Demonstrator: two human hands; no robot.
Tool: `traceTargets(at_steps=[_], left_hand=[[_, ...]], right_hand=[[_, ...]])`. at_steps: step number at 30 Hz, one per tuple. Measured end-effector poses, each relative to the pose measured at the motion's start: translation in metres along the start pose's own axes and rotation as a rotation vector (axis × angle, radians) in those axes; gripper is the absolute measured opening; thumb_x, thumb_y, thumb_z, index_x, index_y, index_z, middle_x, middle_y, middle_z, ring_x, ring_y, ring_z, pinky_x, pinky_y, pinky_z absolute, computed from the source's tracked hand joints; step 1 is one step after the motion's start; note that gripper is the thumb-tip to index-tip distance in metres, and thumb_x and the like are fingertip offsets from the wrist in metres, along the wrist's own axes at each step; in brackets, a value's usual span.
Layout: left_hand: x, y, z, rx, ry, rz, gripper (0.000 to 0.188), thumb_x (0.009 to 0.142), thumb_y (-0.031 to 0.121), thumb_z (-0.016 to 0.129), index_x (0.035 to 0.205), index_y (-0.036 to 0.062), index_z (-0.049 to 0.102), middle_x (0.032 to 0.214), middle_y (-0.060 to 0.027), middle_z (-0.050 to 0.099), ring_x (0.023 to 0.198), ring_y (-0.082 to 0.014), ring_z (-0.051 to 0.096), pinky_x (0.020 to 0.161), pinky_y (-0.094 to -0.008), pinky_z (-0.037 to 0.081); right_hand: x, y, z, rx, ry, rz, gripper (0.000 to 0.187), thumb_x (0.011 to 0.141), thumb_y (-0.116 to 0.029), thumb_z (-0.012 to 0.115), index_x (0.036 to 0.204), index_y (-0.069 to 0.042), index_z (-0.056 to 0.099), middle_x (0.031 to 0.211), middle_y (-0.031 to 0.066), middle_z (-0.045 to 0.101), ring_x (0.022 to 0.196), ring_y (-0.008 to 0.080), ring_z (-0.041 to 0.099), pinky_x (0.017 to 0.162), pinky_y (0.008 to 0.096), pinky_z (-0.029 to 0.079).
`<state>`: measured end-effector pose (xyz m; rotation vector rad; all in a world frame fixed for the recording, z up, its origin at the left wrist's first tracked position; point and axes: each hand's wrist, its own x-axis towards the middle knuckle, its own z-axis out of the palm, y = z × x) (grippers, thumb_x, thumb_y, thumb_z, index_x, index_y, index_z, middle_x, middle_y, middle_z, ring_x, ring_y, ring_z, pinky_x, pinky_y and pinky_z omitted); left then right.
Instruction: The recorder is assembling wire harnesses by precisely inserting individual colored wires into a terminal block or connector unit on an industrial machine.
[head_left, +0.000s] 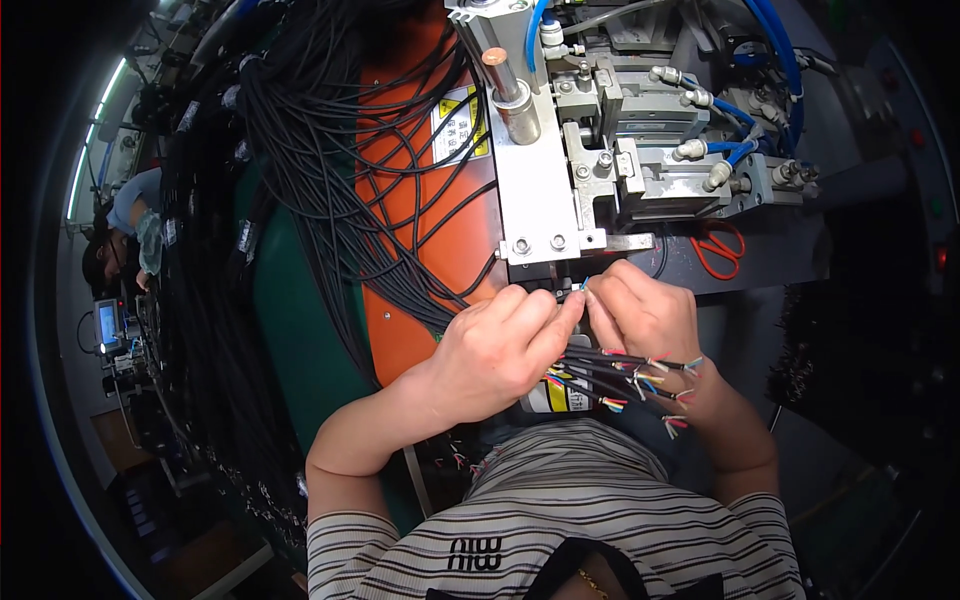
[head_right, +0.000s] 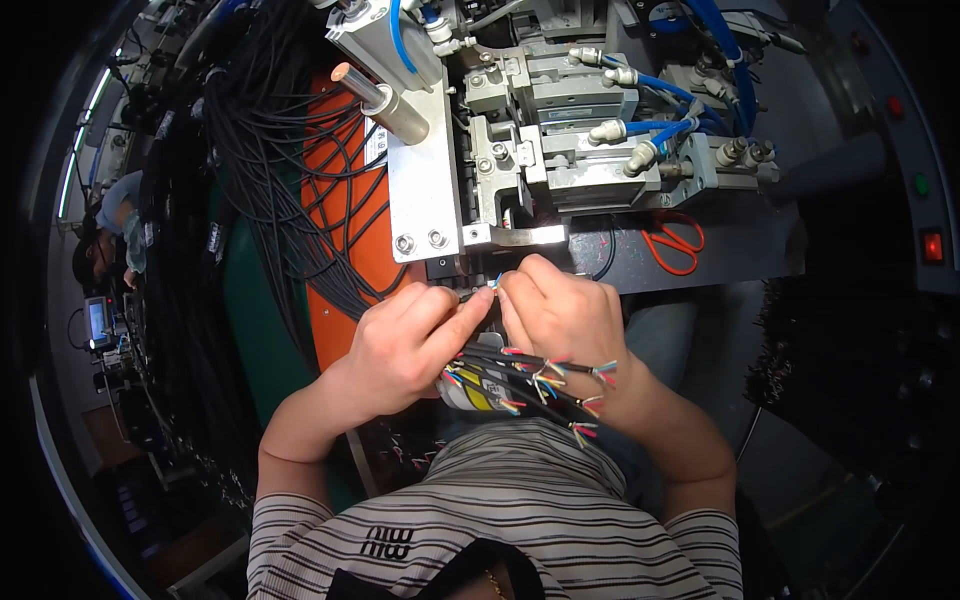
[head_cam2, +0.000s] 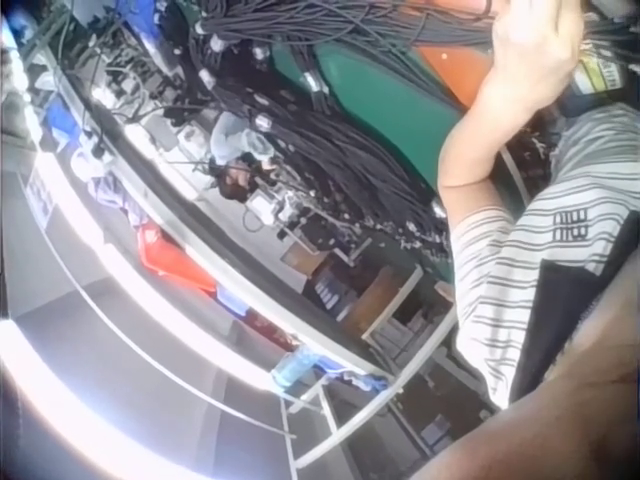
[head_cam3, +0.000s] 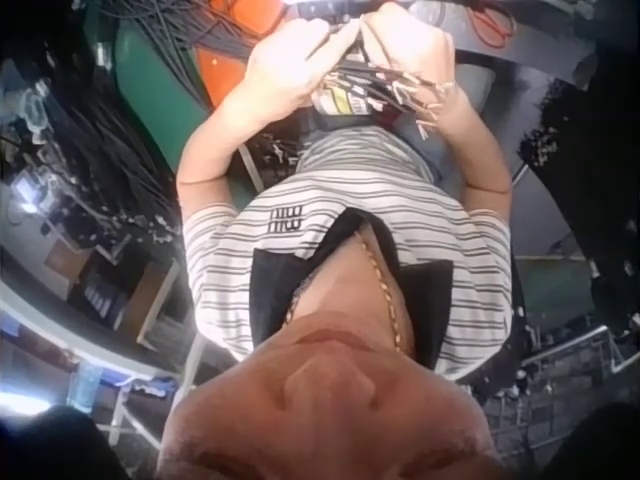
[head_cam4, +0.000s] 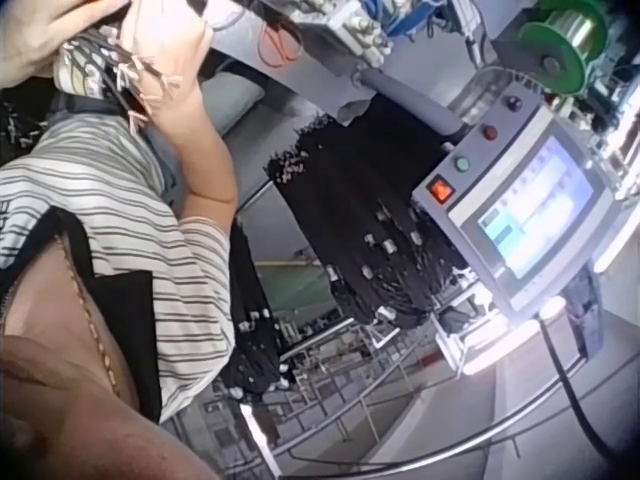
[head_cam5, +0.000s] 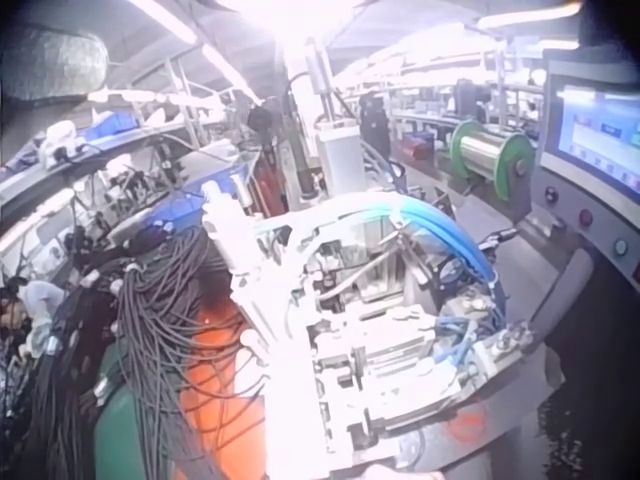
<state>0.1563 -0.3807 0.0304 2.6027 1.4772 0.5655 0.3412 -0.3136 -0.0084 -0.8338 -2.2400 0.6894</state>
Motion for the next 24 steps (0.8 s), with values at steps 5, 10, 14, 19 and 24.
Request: traceTargets(at_steps=[5,10,14,19,24], left_hand=[[0.005,0.0,-0.001,0.045,-0.023,0.062,0.044,0.07,0.006,0.064,0.112,-0.0079,0.063,0.081,-0.0085,0.05,0.067,-0.0203,0.052,0.056,-0.031,0.047],[0.01,0.004,-0.005,0.038,-0.101,0.041,0.043,0.071,0.004,0.063,0.112,-0.0088,0.062,0.086,-0.009,0.051,0.071,-0.0213,0.053,0.058,-0.0314,0.049],[0.014,0.005,-0.008,0.042,-0.157,0.029,0.043,0.072,0.004,0.062,0.113,-0.009,0.061,0.088,-0.0094,0.051,0.073,-0.022,0.054,0.06,-0.0317,0.05],[0.011,0.002,-0.005,0.012,-0.137,-0.013,0.045,0.071,0.006,0.063,0.114,-0.0076,0.062,0.089,-0.0099,0.052,0.075,-0.0236,0.055,0.064,-0.0347,0.05],[0.007,0.0,-0.007,0.018,-0.107,-0.036,0.048,0.068,0.006,0.066,0.115,-0.0031,0.063,0.093,-0.0102,0.054,0.078,-0.0255,0.056,0.067,-0.0376,0.05]], right_hand=[[0.002,-0.006,-0.003,-0.081,-0.018,-0.008,0.005,0.078,-0.003,0.067,0.083,-0.001,0.065,0.074,0.0103,0.06,0.056,0.0291,0.061,0.049,0.0362,0.047],[0.011,0.002,-0.012,-0.059,-0.186,0.032,0.005,0.079,-0.006,0.067,0.079,-0.001,0.066,0.072,0.0108,0.061,0.057,0.0299,0.061,0.049,0.0373,0.047],[0.009,0.005,-0.011,0.044,-0.162,0.077,0.007,0.079,-0.008,0.066,0.077,-0.001,0.067,0.073,0.0116,0.063,0.057,0.0309,0.061,0.05,0.0383,0.048],[0.006,0.004,-0.003,0.045,-0.064,0.046,0.005,0.079,-0.006,0.068,0.08,-0.001,0.066,0.072,0.0114,0.063,0.055,0.0292,0.061,0.049,0.0361,0.048],[0.007,0.005,0.004,0.061,0.09,0.012,0.007,0.078,-0.003,0.069,0.084,0.0,0.065,0.071,0.0115,0.064,0.052,0.0237,0.061,0.047,0.0318,0.048]])
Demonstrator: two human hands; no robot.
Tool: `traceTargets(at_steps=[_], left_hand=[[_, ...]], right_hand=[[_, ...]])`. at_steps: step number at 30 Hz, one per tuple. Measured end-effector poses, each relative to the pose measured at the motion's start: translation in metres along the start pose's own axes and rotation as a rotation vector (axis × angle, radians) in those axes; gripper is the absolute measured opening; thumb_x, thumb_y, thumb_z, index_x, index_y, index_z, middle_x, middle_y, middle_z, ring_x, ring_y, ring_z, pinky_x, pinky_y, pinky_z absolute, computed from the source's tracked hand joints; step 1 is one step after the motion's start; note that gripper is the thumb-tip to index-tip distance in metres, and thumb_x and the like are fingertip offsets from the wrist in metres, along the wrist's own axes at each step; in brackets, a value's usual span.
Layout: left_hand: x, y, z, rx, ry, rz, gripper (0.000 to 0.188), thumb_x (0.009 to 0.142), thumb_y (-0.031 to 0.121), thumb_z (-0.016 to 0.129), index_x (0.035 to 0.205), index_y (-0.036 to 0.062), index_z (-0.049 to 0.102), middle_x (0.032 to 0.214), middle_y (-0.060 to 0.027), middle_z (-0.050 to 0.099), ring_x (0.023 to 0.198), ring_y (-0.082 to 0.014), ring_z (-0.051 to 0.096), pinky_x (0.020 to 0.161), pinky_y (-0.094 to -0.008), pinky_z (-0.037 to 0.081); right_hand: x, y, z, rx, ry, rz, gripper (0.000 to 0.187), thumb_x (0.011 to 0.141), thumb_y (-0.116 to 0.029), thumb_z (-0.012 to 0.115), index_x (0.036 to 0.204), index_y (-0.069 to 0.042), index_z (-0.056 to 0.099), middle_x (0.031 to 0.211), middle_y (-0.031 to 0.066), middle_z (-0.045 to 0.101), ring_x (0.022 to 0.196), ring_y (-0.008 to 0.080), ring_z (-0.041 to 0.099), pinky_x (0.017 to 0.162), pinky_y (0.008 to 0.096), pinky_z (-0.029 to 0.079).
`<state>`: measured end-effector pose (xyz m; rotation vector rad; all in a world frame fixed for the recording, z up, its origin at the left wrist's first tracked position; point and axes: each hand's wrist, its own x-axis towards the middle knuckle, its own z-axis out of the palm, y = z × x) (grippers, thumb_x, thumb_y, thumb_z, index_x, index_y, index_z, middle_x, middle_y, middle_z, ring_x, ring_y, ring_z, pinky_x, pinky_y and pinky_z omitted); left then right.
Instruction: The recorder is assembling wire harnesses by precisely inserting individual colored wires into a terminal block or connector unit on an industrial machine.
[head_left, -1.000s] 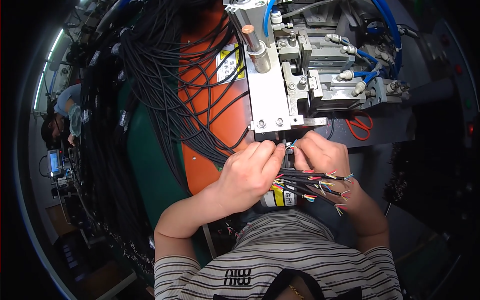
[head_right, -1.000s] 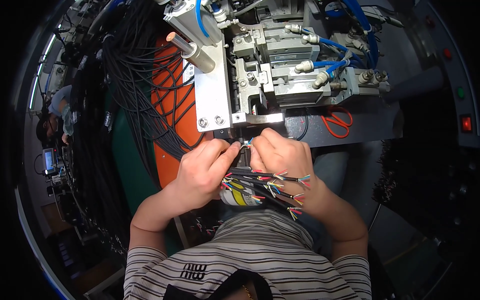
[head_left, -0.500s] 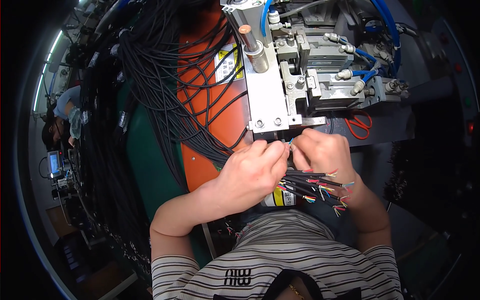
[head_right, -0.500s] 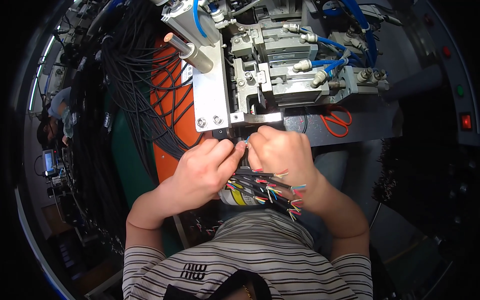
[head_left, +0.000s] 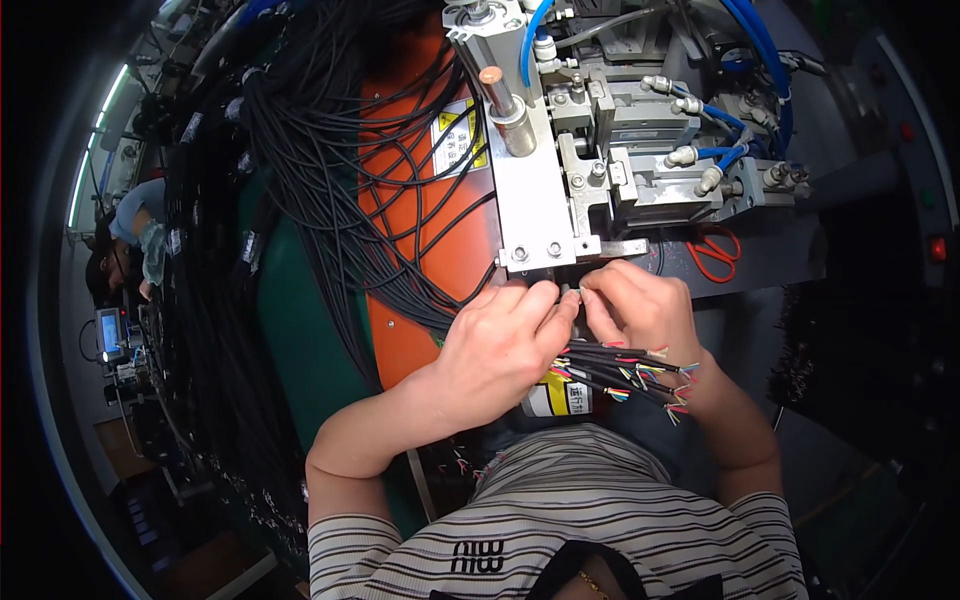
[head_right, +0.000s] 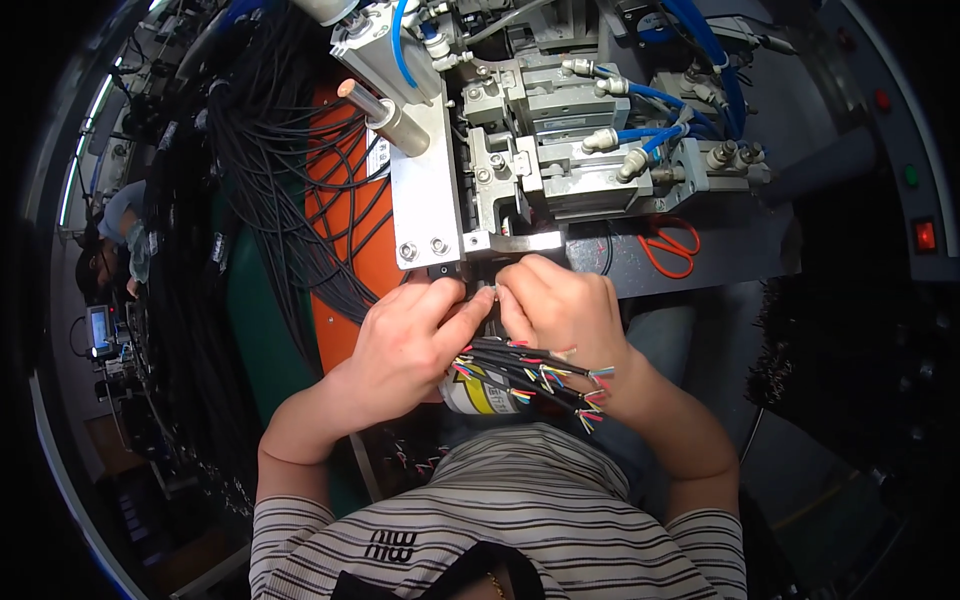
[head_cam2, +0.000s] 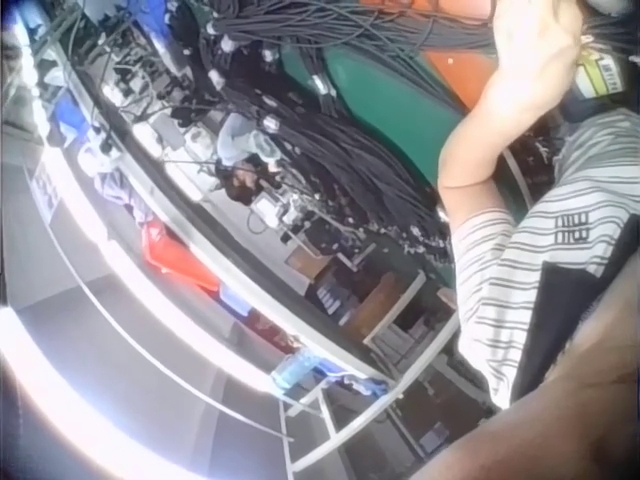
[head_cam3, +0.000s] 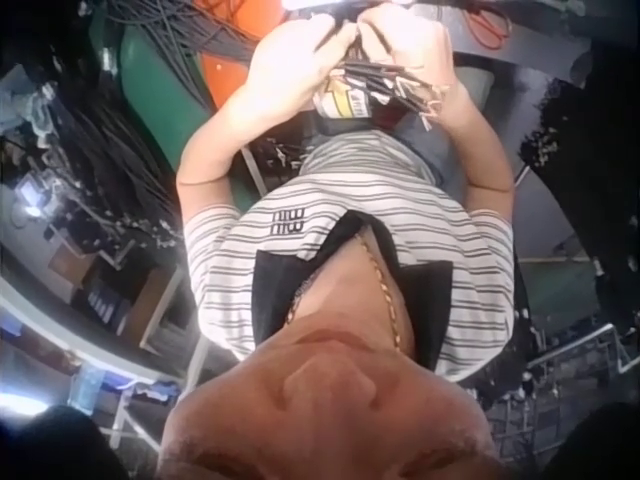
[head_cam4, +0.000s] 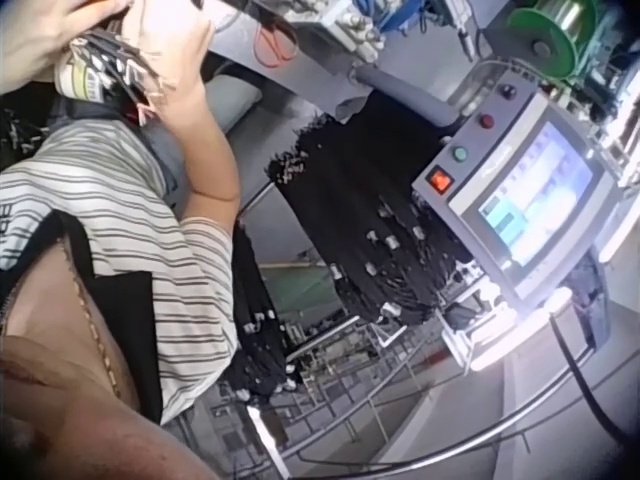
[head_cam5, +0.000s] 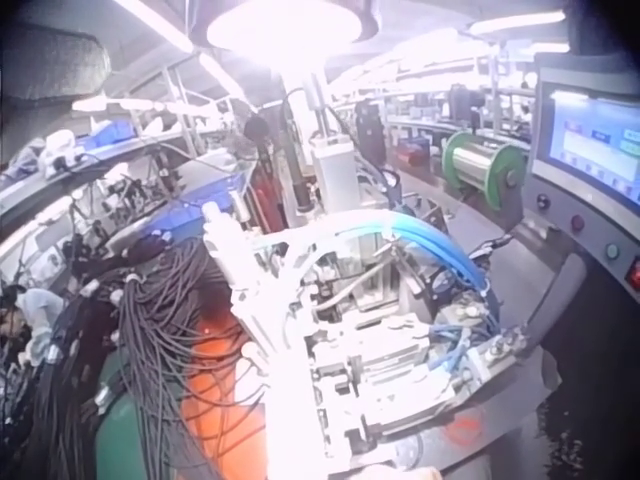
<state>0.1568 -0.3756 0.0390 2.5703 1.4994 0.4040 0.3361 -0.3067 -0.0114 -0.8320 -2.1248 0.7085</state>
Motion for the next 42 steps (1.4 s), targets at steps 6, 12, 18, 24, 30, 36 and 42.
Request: traceTargets(at_steps=[6,12,18,24,30,36,42], left_hand=[[-0.02,-0.014,0.001,-0.131,0.181,-0.139,0.042,0.063,-0.001,0.067,0.105,0.0001,0.067,0.092,-0.0099,0.057,0.082,-0.0255,0.057,0.07,-0.0362,0.047],[-0.03,-0.011,0.007,-0.028,0.21,-0.17,0.042,0.063,-0.003,0.071,0.105,0.0005,0.067,0.086,-0.0108,0.058,0.08,-0.0279,0.058,0.068,-0.0379,0.046],[-0.029,-0.007,0.003,-0.196,0.203,-0.054,0.049,0.067,0.002,0.07,0.116,-0.0032,0.061,0.087,-0.0124,0.061,0.076,-0.0288,0.06,0.068,-0.0378,0.047],[-0.037,-0.007,0.005,-0.317,0.237,-0.05,0.051,0.07,0.01,0.074,0.117,-0.0029,0.06,0.086,-0.0118,0.064,0.069,-0.026,0.063,0.061,-0.0355,0.049],[-0.04,-0.005,0.002,-0.293,0.248,-0.109,0.052,0.065,0.008,0.077,0.113,-0.0007,0.062,0.081,-0.0114,0.061,0.064,-0.0256,0.06,0.051,-0.0367,0.042],[-0.025,-0.001,0.007,-0.39,0.231,-0.101,0.054,0.062,0.005,0.076,0.114,-0.0011,0.063,0.087,-0.009,0.069,0.069,-0.0239,0.068,0.056,-0.0319,0.05],[-0.022,0.002,0.01,-0.173,0.285,0.019,0.036,0.074,0.009,0.074,0.107,-0.0033,0.065,0.067,-0.006,0.061,0.053,-0.0189,0.058,0.048,-0.0302,0.041]], right_hand=[[0.003,0.008,-0.008,0.227,-0.19,0.247,0.006,0.08,-0.004,0.065,0.08,0.001,0.065,0.067,0.0113,0.063,0.05,0.0169,0.06,0.049,0.0283,0.046],[-0.014,0.008,-0.011,0.337,-0.13,0.305,0.02,0.079,-0.003,0.069,0.098,-0.001,0.065,0.071,0.0074,0.064,0.054,0.0145,0.06,0.051,0.0279,0.046],[-0.023,0.002,-0.011,0.709,-0.26,0.148,0.034,0.088,0.001,0.064,0.122,0.0,0.059,0.096,0.0075,0.067,0.075,0.0057,0.064,0.063,0.0212,0.053],[-0.021,-0.011,-0.001,1.162,-0.189,0.587,0.019,0.092,0.002,0.06,0.111,0.006,0.062,0.098,0.0076,0.064,0.078,0.0092,0.064,0.067,0.0215,0.052],[-0.015,-0.015,-0.009,1.249,-0.093,0.634,0.016,0.092,0.002,0.061,0.108,0.005,0.062,0.088,0.0051,0.063,0.066,0.0073,0.061,0.056,0.0203,0.05],[-0.02,-0.025,0.001,1.083,-0.192,0.512,0.02,0.092,0.001,0.061,0.112,0.003,0.06,0.083,0.0059,0.063,0.064,0.0061,0.059,0.054,0.0187,0.047],[-0.019,-0.014,-0.013,1.379,-0.145,0.777,0.018,0.096,-0.003,0.055,0.113,0.002,0.058,0.081,0.0016,0.059,0.058,0.0039,0.053,0.051,0.017,0.04]])
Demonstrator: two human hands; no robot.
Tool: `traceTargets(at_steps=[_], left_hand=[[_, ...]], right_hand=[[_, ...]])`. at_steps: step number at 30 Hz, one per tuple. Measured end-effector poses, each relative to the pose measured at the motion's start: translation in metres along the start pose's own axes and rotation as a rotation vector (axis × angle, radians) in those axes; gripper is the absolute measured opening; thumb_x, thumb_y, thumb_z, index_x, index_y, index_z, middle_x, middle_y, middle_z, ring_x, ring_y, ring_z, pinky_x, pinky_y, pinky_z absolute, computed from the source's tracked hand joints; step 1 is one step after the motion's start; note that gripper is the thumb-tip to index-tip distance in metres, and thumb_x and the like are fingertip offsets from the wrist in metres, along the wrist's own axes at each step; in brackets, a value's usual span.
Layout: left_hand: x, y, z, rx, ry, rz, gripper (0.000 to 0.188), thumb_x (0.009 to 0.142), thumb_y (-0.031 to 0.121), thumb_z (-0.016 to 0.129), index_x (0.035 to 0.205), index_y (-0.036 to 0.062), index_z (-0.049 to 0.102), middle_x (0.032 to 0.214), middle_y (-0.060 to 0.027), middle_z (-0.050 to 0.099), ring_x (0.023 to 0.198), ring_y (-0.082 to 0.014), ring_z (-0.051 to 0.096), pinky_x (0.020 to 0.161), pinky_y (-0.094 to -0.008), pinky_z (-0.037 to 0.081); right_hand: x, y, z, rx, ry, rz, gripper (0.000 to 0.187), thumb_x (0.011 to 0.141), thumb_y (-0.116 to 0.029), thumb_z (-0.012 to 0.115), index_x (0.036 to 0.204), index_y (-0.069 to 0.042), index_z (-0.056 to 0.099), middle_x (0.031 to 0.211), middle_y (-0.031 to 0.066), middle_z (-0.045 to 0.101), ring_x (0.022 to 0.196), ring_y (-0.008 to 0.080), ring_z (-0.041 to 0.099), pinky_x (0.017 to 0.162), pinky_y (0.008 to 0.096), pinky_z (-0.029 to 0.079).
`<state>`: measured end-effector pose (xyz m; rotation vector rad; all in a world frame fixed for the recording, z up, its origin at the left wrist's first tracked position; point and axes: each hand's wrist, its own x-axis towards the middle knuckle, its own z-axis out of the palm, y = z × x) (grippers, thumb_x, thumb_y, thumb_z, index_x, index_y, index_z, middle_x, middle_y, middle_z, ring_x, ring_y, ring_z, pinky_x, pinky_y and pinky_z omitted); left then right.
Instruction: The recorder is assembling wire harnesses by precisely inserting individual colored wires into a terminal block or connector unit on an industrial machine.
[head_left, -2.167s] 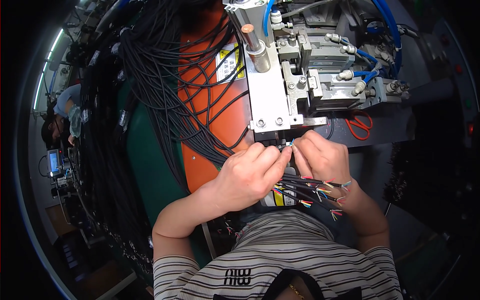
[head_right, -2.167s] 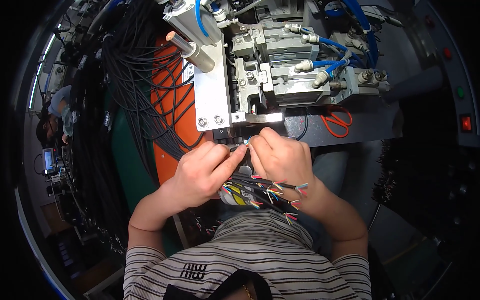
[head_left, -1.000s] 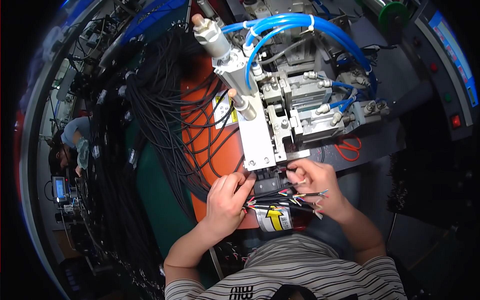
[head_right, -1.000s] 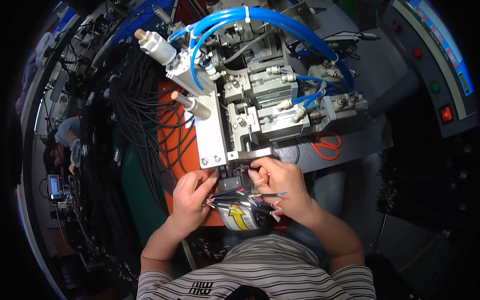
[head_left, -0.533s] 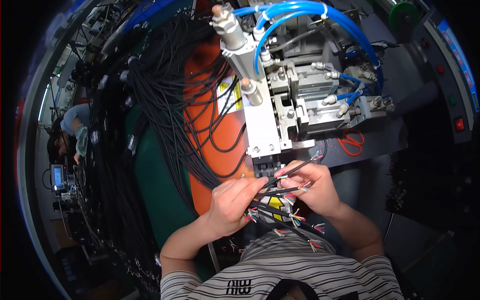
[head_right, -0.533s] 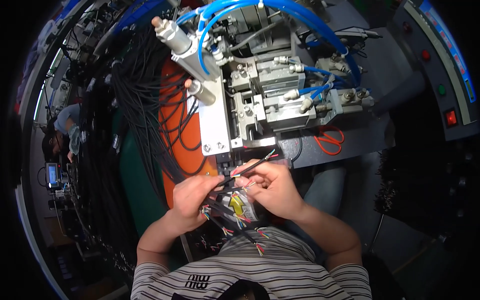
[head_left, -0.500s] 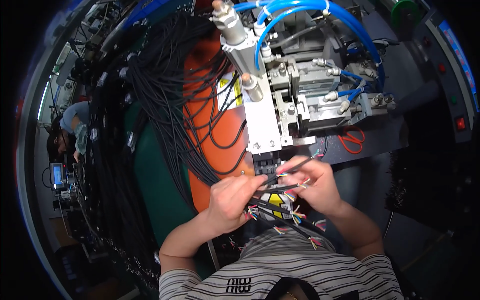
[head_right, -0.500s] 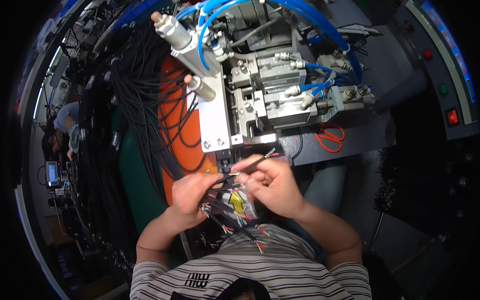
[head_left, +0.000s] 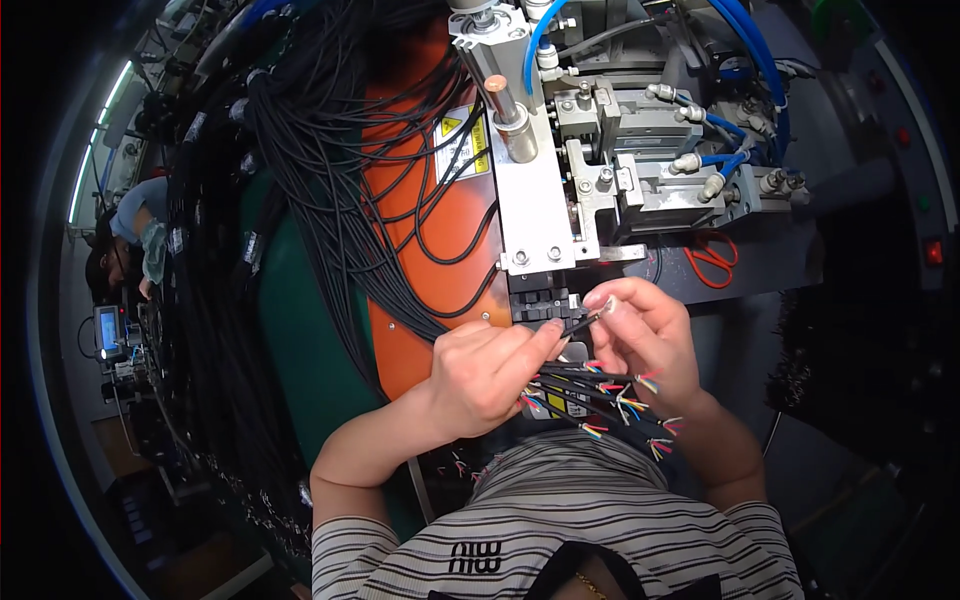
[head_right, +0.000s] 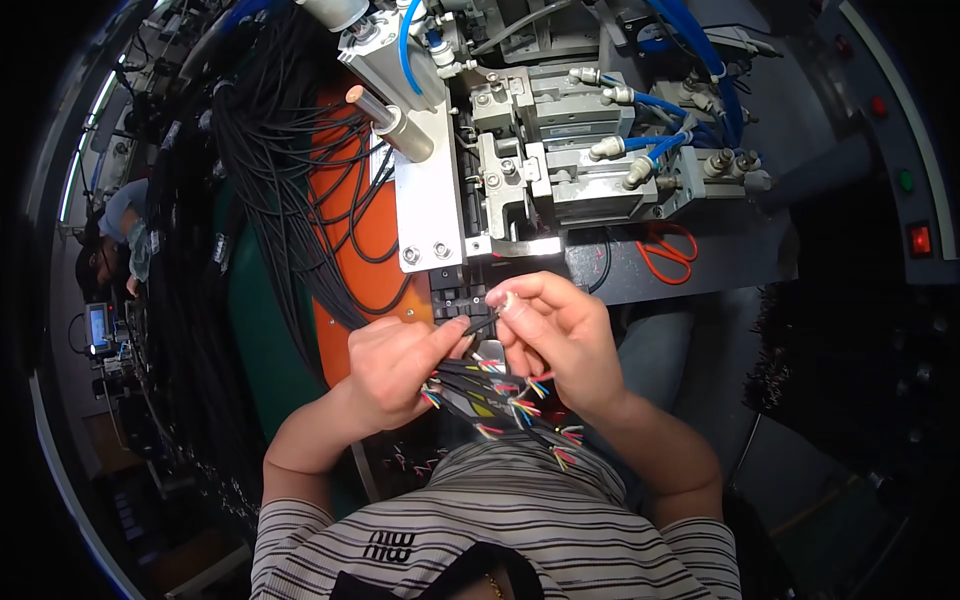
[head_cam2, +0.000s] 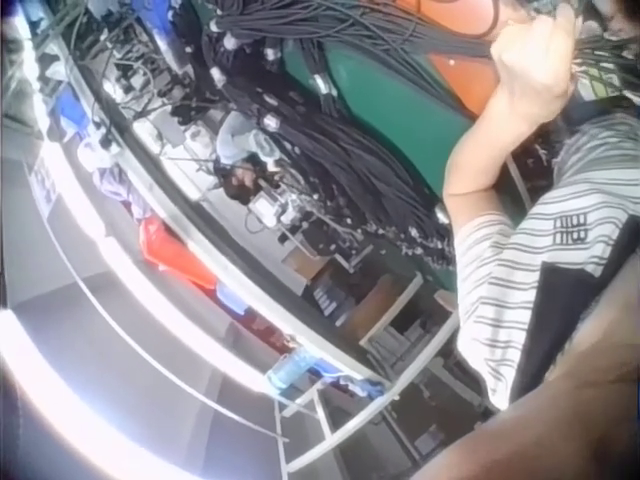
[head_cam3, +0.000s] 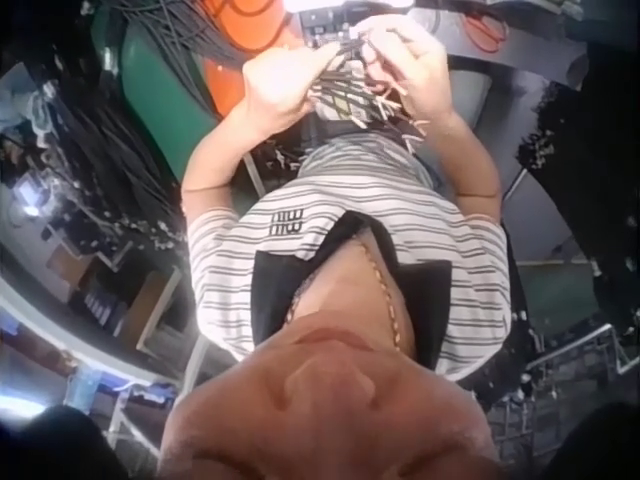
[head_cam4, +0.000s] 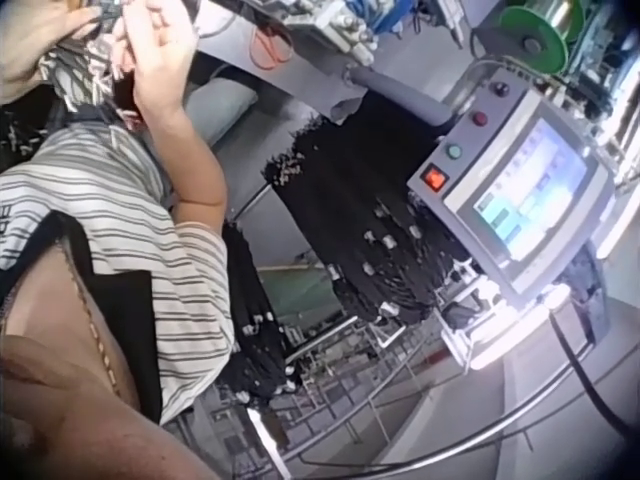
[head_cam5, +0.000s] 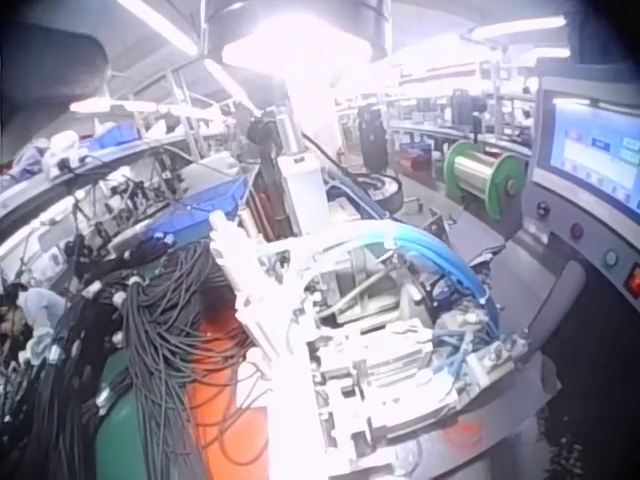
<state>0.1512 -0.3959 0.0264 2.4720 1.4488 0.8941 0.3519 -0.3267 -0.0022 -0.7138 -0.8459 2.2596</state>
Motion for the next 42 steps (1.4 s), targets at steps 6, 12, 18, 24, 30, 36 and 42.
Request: traceTargets(at_steps=[6,12,18,24,30,36,42], left_hand=[[0.005,0.001,0.008,0.099,-0.007,0.072,0.044,0.067,0.008,0.071,0.109,-0.0052,0.064,0.076,-0.0076,0.063,0.057,-0.0185,0.059,0.047,-0.0308,0.039],[0.01,0.001,0.003,0.118,-0.039,0.02,0.042,0.065,0.005,0.068,0.106,-0.0048,0.063,0.076,-0.0052,0.059,0.059,-0.0173,0.059,0.048,-0.0304,0.041],[0.01,-0.013,0.01,-0.295,-0.006,-0.123,0.039,0.067,0.004,0.076,0.103,-0.0027,0.061,0.08,-0.0112,0.066,0.067,-0.0275,0.067,0.059,-0.0333,0.052],[0.012,-0.012,0.005,-0.392,-0.072,-0.127,0.029,0.074,0.008,0.077,0.098,-0.0015,0.063,0.08,-0.0129,0.069,0.067,-0.0267,0.069,0.061,-0.0322,0.053],[0.007,-0.001,0.008,-0.057,-0.076,-0.009,0.025,0.071,0.011,0.066,0.094,0.0007,0.065,0.064,-0.0038,0.054,0.051,-0.0187,0.057,0.045,-0.0313,0.04],[0.005,-0.006,0.005,0.126,-0.084,-0.069,0.051,0.063,0.014,0.075,0.111,-0.0015,0.065,0.081,-0.0068,0.057,0.063,-0.0209,0.057,0.055,-0.0334,0.044],[0.002,-0.007,0.007,0.059,-0.082,-0.092,0.057,0.063,0.015,0.074,0.116,-0.0004,0.064,0.086,-0.0089,0.054,0.068,-0.0234,0.056,0.059,-0.0351,0.047]], right_hand=[[0.005,0.006,0.003,-0.342,-0.034,-0.229,0.018,0.094,-0.006,0.059,0.111,0.001,0.056,0.08,0.0005,0.058,0.059,0.0019,0.052,0.049,0.0165,0.035],[0.003,-0.004,0.0,-0.01,-0.013,0.045,0.02,0.099,-0.009,0.055,0.111,0.005,0.063,0.09,0.0094,0.065,0.06,0.0075,0.056,0.049,0.0186,0.043],[0.005,-0.001,-0.003,0.027,-0.074,0.018,0.019,0.097,-0.007,0.059,0.11,0.005,0.065,0.09,0.0089,0.068,0.061,0.0063,0.059,0.05,0.0161,0.043],[0.006,-0.012,0.0,-0.311,-0.066,-0.086,0.014,0.092,0.006,0.056,0.101,0.007,0.067,0.087,0.0095,0.066,0.056,0.0086,0.059,0.049,0.0203,0.046],[0.012,-0.009,-0.004,-0.851,-0.089,-0.428,0.004,0.084,0.005,0.064,0.088,0.006,0.065,0.077,0.0077,0.062,0.052,0.0095,0.058,0.047,0.0227,0.044],[0.019,-0.003,-0.007,-1.372,0.044,-0.691,0.007,0.078,0.002,0.069,0.08,0.002,0.062,0.069,0.0082,0.056,0.047,0.0173,0.057,0.043,0.0287,0.042],[0.018,-0.001,-0.005,-1.334,0.044,-0.633,0.006,0.079,0.002,0.067,0.082,0.001,0.063,0.071,0.01,0.058,0.049,0.0222,0.058,0.044,0.0319,0.043]])
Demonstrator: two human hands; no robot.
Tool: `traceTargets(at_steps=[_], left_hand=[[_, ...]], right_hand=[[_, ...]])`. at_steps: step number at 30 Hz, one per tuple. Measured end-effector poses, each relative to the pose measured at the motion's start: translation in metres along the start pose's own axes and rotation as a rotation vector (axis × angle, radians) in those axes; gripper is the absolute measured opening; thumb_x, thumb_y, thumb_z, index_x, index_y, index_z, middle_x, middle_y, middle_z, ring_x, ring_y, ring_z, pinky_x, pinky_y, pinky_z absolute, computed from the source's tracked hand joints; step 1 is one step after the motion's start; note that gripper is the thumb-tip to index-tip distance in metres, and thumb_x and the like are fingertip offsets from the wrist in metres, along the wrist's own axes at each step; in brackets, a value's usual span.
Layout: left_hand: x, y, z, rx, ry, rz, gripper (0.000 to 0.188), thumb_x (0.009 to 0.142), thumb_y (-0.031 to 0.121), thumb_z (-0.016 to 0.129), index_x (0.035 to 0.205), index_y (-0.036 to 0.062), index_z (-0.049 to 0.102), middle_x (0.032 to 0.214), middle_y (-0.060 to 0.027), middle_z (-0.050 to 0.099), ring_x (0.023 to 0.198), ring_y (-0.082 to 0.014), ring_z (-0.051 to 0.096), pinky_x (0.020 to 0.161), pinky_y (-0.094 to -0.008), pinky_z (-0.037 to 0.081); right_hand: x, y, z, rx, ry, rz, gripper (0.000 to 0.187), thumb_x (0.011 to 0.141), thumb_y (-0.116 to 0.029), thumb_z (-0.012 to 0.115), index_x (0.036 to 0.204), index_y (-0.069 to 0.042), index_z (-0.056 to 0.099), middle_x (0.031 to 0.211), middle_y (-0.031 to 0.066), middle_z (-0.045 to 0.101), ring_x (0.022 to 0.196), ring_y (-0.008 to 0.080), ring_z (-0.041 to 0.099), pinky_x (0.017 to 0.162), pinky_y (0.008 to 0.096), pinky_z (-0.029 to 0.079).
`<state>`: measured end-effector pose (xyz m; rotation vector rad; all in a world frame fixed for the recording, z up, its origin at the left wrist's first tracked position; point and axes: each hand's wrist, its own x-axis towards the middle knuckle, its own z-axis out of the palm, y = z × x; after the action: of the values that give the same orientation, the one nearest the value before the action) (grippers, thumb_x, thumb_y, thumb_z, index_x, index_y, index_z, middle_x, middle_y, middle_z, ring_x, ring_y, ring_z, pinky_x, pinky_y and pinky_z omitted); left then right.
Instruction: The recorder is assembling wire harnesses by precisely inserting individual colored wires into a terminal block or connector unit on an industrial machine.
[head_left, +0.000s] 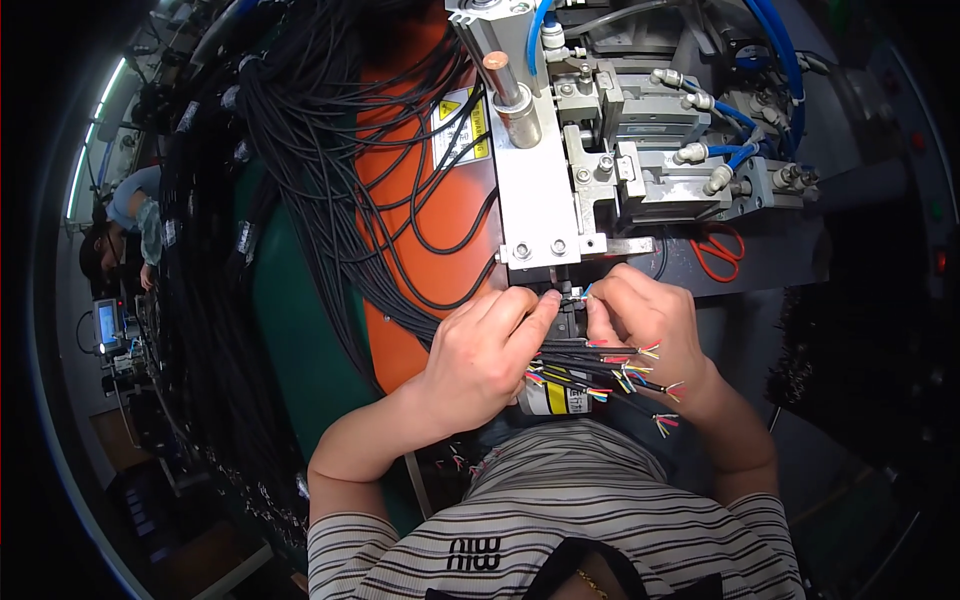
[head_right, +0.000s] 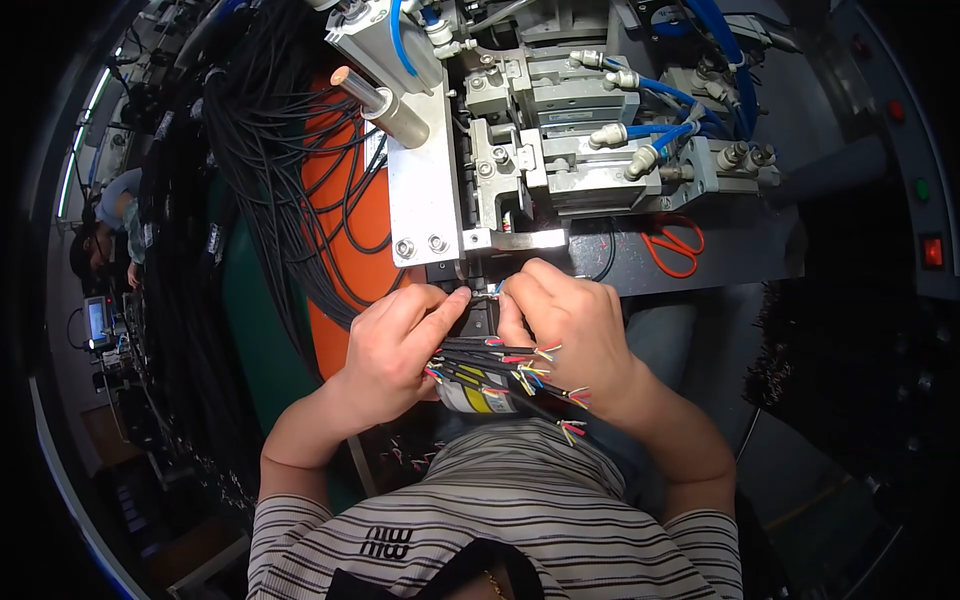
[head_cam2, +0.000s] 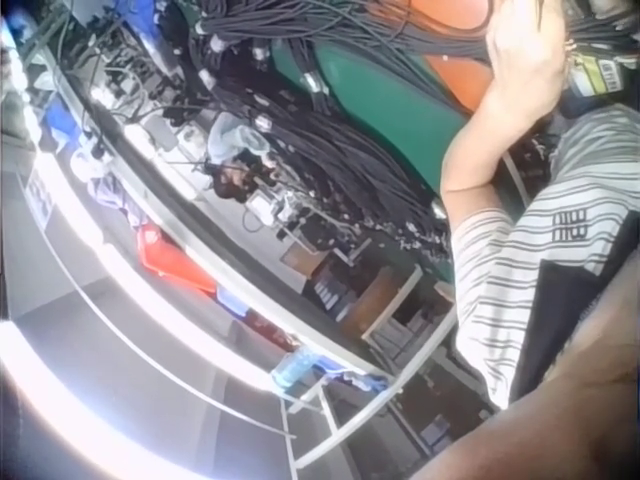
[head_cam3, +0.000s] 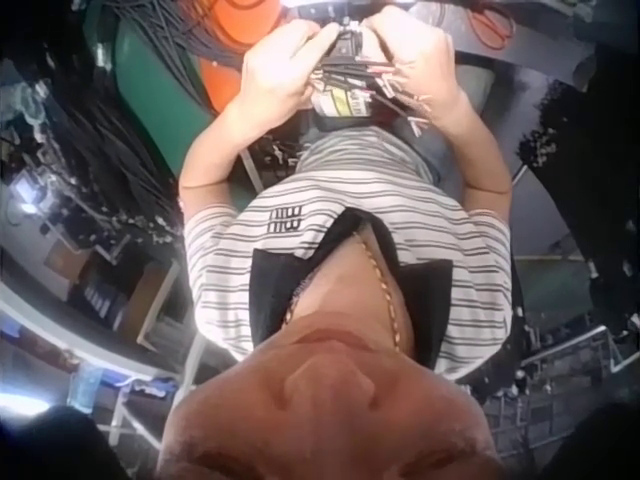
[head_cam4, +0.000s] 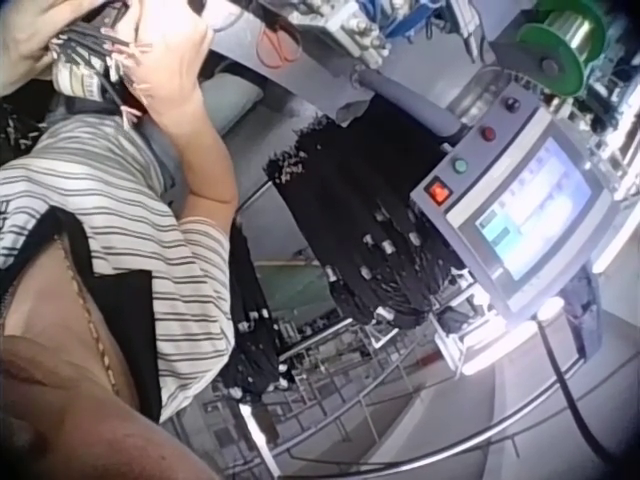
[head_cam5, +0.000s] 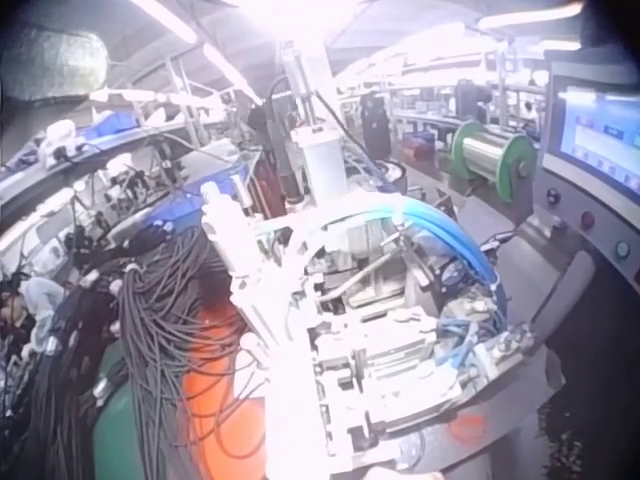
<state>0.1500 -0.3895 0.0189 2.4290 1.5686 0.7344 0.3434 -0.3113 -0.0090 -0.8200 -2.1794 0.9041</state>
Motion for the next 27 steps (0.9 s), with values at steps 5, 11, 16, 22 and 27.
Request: traceTargets(at_steps=[5,11,16,22,27], left_hand=[[0.009,0.006,-0.009,0.067,-0.107,0.04,0.052,0.068,0.01,0.068,0.119,-0.0008,0.063,0.082,-0.0069,0.049,0.069,-0.0219,0.053,0.059,-0.0332,0.046],[0.015,0.013,-0.016,0.197,-0.23,0.094,0.047,0.072,0.006,0.062,0.117,-0.0047,0.062,0.084,-0.0061,0.047,0.074,-0.02,0.052,0.061,-0.0307,0.045],[0.019,0.02,-0.015,0.206,-0.233,0.067,0.047,0.071,0.008,0.062,0.116,-0.0055,0.062,0.086,-0.0073,0.049,0.076,-0.0205,0.053,0.063,-0.0317,0.046],[0.022,0.023,-0.014,0.247,-0.252,0.053,0.047,0.071,0.009,0.062,0.116,-0.0043,0.062,0.087,-0.009,0.05,0.076,-0.0219,0.054,0.064,-0.0325,0.047],[0.023,0.016,-0.017,0.244,-0.255,0.049,0.045,0.071,0.01,0.064,0.115,-0.0026,0.064,0.089,-0.0095,0.053,0.079,-0.0225,0.056,0.067,-0.0331,0.047]], right_hand=[[-0.001,-0.004,0.001,-0.091,0.044,-0.045,0.006,0.08,0.001,0.068,0.085,0.0,0.064,0.075,0.0111,0.06,0.054,0.0268,0.06,0.047,0.0343,0.045],[-0.001,-0.004,0.002,-0.142,0.069,-0.07,0.007,0.081,-0.001,0.068,0.087,0.001,0.065,0.077,0.0114,0.061,0.056,0.0283,0.061,0.049,0.036,0.046],[0.003,-0.01,-0.006,-0.248,-0.024,-0.067,0.008,0.081,-0.002,0.069,0.087,0.0,0.065,0.078,0.0107,0.061,0.056,0.0283,0.061,0.048,0.0359,0.046],[-0.002,0.0,0.005,-0.136,0.094,-0.057,0.01,0.081,-0.009,0.067,0.086,-0.002,0.063,0.076,0.0099,0.059,0.054,0.0288,0.061,0.047,0.0378,0.047],[0.005,-0.001,-0.002,-0.126,-0.008,-0.061,0.009,0.08,-0.003,0.068,0.088,-0.001,0.064,0.075,0.0119,0.061,0.055,0.0298,0.061,0.048,0.0369,0.046]])
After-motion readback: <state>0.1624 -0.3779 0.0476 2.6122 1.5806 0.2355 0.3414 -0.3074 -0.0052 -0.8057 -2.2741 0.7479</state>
